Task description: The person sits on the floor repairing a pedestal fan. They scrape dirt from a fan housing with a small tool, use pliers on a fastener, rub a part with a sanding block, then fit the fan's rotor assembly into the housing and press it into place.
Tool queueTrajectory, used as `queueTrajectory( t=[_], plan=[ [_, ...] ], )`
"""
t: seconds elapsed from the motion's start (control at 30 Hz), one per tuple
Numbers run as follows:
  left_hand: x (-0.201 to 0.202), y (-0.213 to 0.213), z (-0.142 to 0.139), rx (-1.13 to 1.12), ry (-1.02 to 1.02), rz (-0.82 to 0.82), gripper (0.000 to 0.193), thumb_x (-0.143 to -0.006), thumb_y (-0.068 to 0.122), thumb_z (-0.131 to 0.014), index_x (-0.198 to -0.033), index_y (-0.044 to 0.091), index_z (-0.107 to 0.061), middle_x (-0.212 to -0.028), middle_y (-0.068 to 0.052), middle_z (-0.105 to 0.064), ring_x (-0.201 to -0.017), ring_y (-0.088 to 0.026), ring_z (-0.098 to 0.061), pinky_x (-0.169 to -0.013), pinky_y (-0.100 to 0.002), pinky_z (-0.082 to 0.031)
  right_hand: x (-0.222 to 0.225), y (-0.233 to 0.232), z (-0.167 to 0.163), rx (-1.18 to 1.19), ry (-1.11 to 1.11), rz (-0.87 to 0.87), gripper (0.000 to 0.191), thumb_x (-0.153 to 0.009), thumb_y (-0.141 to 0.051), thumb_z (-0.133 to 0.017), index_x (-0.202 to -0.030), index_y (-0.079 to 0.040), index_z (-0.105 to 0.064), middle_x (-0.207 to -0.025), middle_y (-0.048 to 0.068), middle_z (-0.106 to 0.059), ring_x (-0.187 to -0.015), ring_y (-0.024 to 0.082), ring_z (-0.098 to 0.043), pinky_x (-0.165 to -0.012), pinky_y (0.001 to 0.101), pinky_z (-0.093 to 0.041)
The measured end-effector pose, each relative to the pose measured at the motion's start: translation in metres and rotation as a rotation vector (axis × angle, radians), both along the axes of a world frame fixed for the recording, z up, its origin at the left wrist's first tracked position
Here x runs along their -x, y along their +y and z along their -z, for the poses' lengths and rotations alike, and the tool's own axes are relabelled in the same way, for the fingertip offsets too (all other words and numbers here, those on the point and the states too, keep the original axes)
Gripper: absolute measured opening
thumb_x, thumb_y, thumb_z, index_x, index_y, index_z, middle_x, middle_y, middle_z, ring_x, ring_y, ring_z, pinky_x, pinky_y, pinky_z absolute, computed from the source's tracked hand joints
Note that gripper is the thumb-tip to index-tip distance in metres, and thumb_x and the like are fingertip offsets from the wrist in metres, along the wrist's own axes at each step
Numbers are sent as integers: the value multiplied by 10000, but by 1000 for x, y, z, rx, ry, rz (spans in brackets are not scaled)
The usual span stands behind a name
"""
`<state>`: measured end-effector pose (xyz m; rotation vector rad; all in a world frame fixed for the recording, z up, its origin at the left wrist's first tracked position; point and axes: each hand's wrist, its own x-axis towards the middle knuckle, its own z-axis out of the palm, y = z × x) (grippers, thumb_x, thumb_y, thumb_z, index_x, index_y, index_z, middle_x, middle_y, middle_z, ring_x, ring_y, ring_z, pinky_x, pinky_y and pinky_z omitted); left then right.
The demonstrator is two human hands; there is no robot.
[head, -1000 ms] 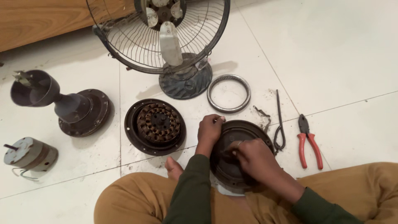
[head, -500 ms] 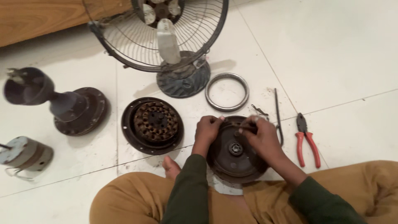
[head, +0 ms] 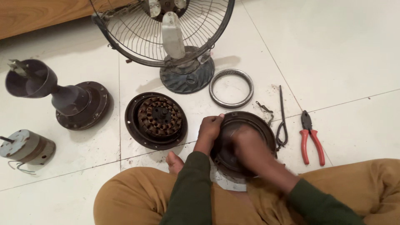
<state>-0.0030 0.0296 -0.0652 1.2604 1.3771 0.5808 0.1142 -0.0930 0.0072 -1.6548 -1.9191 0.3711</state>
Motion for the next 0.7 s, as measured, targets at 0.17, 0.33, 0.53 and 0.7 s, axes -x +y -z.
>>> queueTrajectory(
  t=[0.17,0.33,0.53,0.7],
  plan=[
    [-2,0,-6,-6,265,23,526,-913,572,-619,-1133,125,-784,-1034,-123,-784,-960,-296,-731,-874,-404,-535,1,5,-4,-8,-97,106,323,-724,79,-635,-1003,-26,-759,-876,247,-674,-823,404,-663,-736,494,-550],
    [-4,1,-10,-17,353,75,525,-879,631,-608,-1103,202,-809,-1058,-89,-784,-996,-307,-727,-884,-422,-539,3,3,4,219,81,-163,269,-720,-9,-733,-962,-107,-800,-833,184,-716,-790,388,-681,-713,496,-550],
    [-2,-2,-11,-28,308,23,506,-820,627,-691,-1037,189,-821,-986,-77,-794,-941,-300,-745,-830,-413,-553,-11,7,26,-33,-15,-2,251,-717,24,-684,-913,-91,-787,-847,207,-680,-827,402,-663,-730,498,-537],
    [-1,-3,-16,-29,313,-22,504,-747,626,-767,-903,152,-831,-862,-74,-796,-831,-271,-752,-775,-404,-562,-18,8,25,200,16,-212,216,-712,-22,-721,-896,-109,-793,-848,164,-744,-837,372,-693,-734,482,-546]
  ],
)
